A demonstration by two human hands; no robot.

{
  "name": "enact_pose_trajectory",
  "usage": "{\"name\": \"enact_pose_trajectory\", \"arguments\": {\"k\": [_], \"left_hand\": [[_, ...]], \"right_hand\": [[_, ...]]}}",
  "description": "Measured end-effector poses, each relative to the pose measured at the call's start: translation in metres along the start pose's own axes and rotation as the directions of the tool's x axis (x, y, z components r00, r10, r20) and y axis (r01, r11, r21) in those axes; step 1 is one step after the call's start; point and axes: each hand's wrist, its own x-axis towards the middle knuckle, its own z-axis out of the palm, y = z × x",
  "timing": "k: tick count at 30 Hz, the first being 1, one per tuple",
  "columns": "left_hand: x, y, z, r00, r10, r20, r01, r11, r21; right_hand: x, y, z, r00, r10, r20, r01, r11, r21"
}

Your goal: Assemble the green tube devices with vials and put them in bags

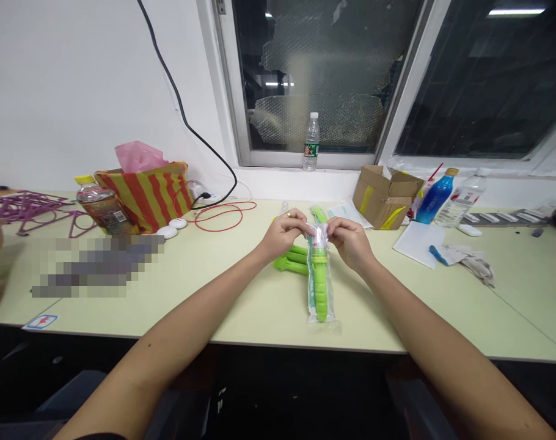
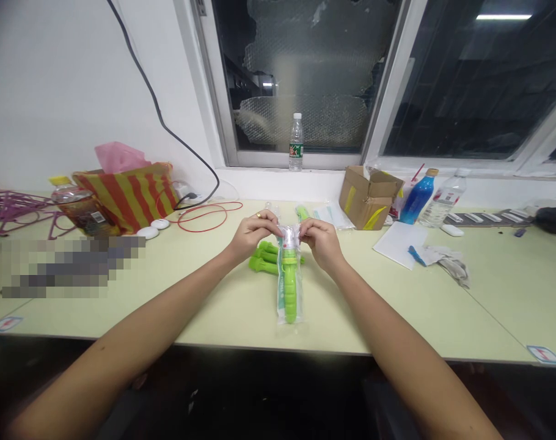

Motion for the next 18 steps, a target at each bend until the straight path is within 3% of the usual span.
{"name": "enact_pose_trajectory", "arguments": {"k": [7, 11, 14, 18], "left_hand": [[-0.005, 0.006, 0.003, 0.999, 0.013, -0.03, -0.013, 1.0, 0.015], [-0.006, 0.007, 0.007, 0.998, -0.004, -0.056, 0.004, 1.0, 0.004], [-0.005, 0.01, 0.006, 0.998, -0.015, -0.058, 0.014, 1.0, -0.025], [-0.005, 0.013, 0.003, 0.998, -0.026, -0.065, 0.023, 0.999, -0.042]], "right_hand": [[0.003, -0.004, -0.004, 1.0, 0.015, -0.022, -0.015, 1.0, 0.022], [0.002, -0.002, 0.0, 0.98, 0.197, -0.006, -0.195, 0.975, 0.11], [0.001, -0.004, -0.001, 0.926, 0.365, 0.1, -0.375, 0.921, 0.102], [0.001, -0.007, -0.007, 0.905, 0.39, 0.173, -0.402, 0.915, 0.04]]}}
